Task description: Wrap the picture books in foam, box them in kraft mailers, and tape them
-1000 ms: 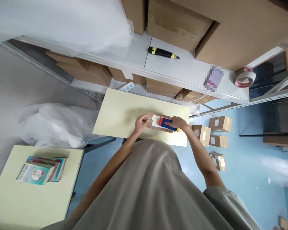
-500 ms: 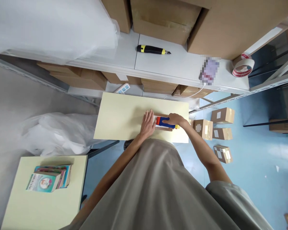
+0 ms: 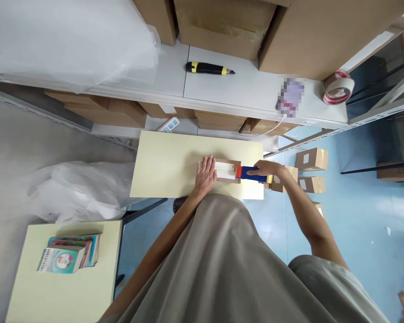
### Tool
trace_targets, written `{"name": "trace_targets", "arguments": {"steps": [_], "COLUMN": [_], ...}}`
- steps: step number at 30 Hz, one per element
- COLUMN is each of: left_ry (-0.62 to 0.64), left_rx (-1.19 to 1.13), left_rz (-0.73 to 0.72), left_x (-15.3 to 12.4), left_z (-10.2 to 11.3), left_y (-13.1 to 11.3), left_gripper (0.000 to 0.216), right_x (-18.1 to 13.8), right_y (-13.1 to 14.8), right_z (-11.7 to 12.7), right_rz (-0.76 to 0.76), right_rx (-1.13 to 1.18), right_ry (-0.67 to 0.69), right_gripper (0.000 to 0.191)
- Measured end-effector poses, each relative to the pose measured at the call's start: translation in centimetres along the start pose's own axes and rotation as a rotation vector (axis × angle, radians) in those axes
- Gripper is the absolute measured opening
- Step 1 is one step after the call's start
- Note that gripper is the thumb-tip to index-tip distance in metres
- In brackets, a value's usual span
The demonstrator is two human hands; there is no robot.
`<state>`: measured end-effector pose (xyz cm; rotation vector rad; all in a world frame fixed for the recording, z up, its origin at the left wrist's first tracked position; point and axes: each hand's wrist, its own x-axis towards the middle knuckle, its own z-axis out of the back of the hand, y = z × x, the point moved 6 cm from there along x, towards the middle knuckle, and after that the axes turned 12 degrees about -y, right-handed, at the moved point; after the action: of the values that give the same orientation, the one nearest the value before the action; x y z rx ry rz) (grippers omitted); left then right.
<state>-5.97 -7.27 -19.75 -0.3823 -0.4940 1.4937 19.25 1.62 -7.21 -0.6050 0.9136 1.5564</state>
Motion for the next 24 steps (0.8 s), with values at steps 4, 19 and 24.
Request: {"name": "trace_targets", "arguments": {"steps": [4,19,24], "left_ry": [0.03,0.017,0.041], "left_rx": [0.086,0.125,0.134], "left_rz": [-0.01,-0.022,-0.018], "left_x": [0.0,-0.1,0.1], "left_z": [0.0,-0.3,-0.6], "left_y": [-0.2,-0.3,-0.1], "left_gripper": [0.071,0.071,0.072], "right_x": [-1.8,1.0,1.3], "right_y": [-5.1,-1.3,0.3], "right_z": [1.7,-3.2,-4.1], "right_rz": [-0.066,-0.151,-0.142], "right_rx": [-0.006,-0.343,-0.405], "right_ry": [0.001,-0.255,-0.377], "right_gripper": [0.066,0.054,0.041]}}
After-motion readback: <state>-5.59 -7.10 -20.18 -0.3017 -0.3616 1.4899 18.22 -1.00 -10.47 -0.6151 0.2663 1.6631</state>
